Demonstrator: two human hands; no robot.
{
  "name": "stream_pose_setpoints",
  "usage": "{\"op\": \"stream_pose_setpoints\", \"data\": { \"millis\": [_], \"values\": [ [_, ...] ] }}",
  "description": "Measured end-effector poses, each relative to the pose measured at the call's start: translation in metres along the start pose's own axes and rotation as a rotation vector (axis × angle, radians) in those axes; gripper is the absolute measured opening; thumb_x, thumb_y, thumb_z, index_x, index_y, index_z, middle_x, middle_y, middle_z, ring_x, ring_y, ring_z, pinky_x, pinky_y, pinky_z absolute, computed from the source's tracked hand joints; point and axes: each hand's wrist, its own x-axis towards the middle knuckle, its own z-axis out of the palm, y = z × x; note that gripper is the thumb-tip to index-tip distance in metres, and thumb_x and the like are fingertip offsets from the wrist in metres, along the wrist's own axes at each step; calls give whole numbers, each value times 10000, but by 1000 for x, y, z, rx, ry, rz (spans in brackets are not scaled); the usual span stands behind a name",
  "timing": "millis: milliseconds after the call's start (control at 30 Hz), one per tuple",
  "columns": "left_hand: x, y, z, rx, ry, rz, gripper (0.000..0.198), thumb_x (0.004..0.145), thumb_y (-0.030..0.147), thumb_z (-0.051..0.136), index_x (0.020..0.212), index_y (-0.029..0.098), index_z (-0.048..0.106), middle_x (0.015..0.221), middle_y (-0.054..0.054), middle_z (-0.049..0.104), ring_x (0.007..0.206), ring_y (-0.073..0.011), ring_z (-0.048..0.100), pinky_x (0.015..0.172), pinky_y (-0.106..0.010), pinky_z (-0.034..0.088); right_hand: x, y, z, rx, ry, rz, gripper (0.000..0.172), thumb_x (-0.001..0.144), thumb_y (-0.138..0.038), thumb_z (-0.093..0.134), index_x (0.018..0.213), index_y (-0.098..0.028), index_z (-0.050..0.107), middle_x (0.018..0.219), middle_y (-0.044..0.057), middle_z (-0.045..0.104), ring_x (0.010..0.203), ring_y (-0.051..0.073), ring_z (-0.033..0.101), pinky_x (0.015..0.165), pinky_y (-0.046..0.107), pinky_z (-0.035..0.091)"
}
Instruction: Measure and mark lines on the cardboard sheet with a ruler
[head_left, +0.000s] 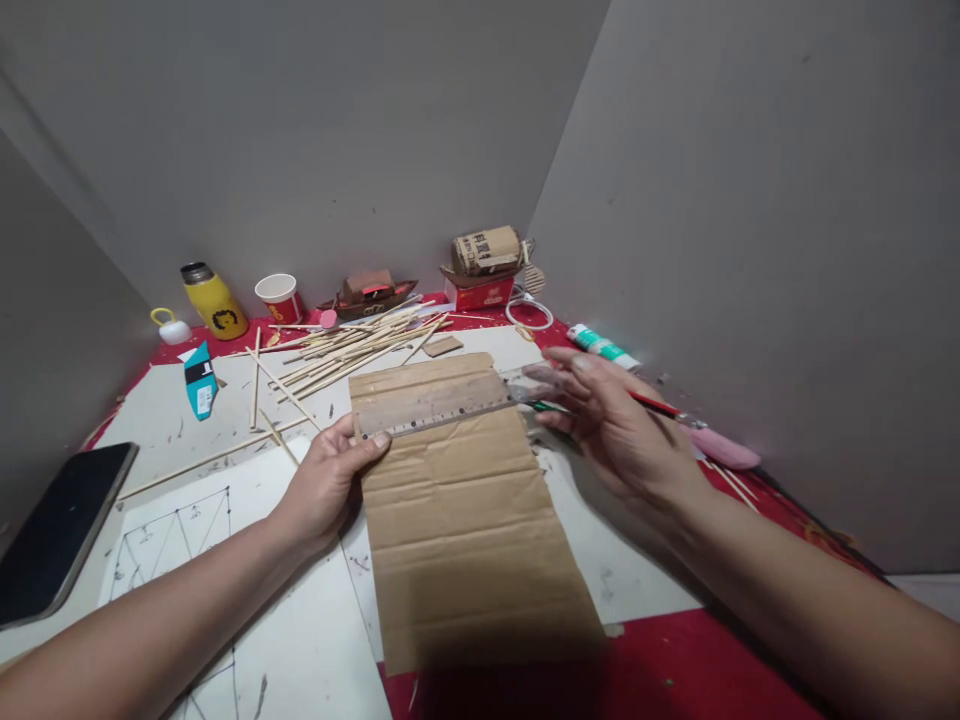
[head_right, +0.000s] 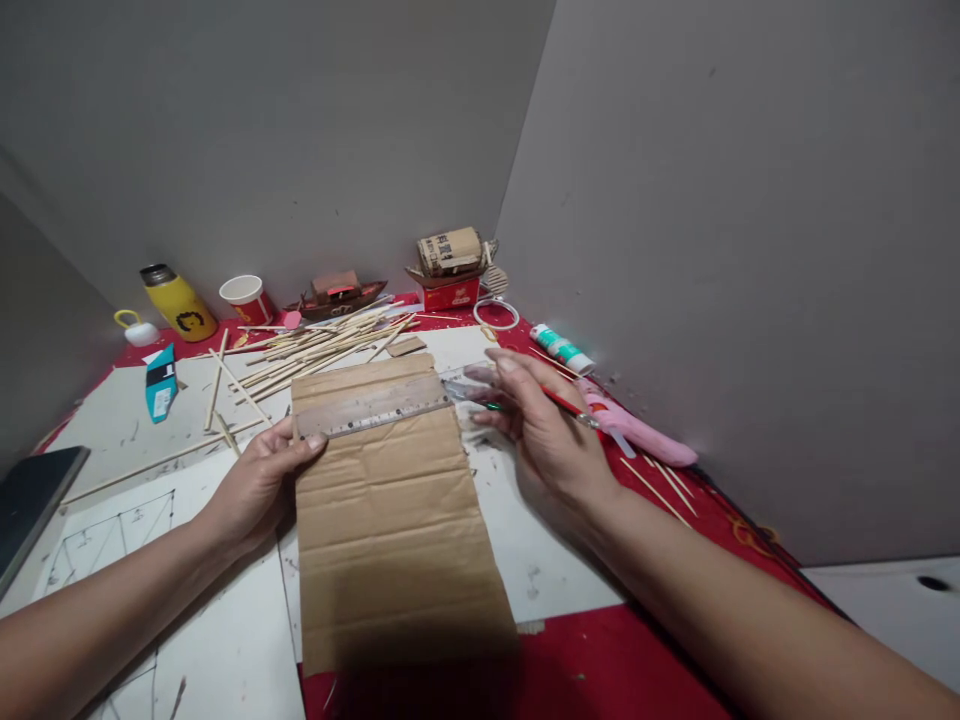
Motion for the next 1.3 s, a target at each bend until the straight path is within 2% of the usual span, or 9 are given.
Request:
{"op": "stream_pose_setpoints", "data": {
  "millis": [200, 400, 567, 667, 767, 900, 1000, 1133, 1300],
  "values": [
    [2, 0, -2, 2, 6, -27, 403, 761, 265, 823, 1141, 179, 718, 1082, -91, 772, 958, -253, 729, 875, -364, 558, 11, -5, -12, -269, -99, -183, 310, 825, -510, 741, 1041, -288, 733, 990, 23, 740, 807, 152, 676, 622, 235, 560],
    [3, 2, -3, 19, 49, -70, 415, 770, 255, 814, 1168, 199, 708, 1066, -77, 774, 934, -250, 734, 826, -343, 578, 8, -8, -8, -310, -195, -73, 345, 710, -419, 834, 953, -200, 725, 713, -1, 675, 553, 113, 567, 510, 247, 497],
    [6, 6, -3, 16, 132, -60, 407, 740, 248, 830, 1124, 187, 712, 1006, -68, 779, 870, -247, 738, 745, -317, 590, 7, -7, -5, -224, -191, -78, 481, 753, -524, 780, 1080, -182, 692, 858, 55, 727, 661, 146, 651, 509, 240, 517],
    [9, 6, -7, 26, 178, -28, 317, 747, 245, 823, 1040, 179, 721, 965, -55, 780, 798, -210, 733, 666, -265, 577, 5, -4, -4, -219, -194, -71, 484, 783, -592, 731, 1025, -174, 692, 905, 83, 736, 681, 152, 664, 489, 227, 513],
    [11, 6, -11, 10, 204, -8, 269, 741, 244, 829, 975, 169, 721, 938, -44, 778, 757, -181, 724, 664, -242, 574, 1, -5, -2, -263, -314, -6, 474, 805, -613, 704, 983, -174, 695, 906, 79, 727, 664, 144, 656, 461, 216, 493],
    [11, 7, -10, -9, 206, -8, 276, 708, 245, 855, 931, 160, 715, 918, -45, 778, 771, -187, 729, 676, -238, 574, -7, -7, 3, -350, -493, 55, 447, 817, -613, 692, 726, -180, 624, 611, -11, 595, 494, 96, 531, 436, 211, 418],
    [9, 8, -7, -11, 196, -22, 361, 696, 244, 863, 1015, 167, 711, 937, -58, 780, 833, -224, 740, 696, -266, 584, -11, -7, 5, -379, -517, 31, 487, 863, -618, 631, 643, -199, 517, 512, -48, 484, 440, 80, 433, 434, 215, 342],
    [7, 8, -4, -23, 177, -29, 502, 704, 243, 859, 1168, 179, 678, 998, -74, 778, 869, -251, 747, 745, -313, 599, -14, -5, 6, -422, -524, 17, 472, 904, -624, 555, 689, -207, 504, 569, -46, 463, 490, 98, 416, 465, 229, 322],
    [7, 6, -4, -26, 171, -40, 560, 717, 237, 856, 1234, 184, 647, 986, -79, 777, 841, -242, 751, 709, -298, 600, -15, -4, 7, -532, -500, -204, 435, 939, -535, 496, 646, -218, 443, 611, -30, 438, 569, 127, 377, 527, 262, 317]
  ]
}}
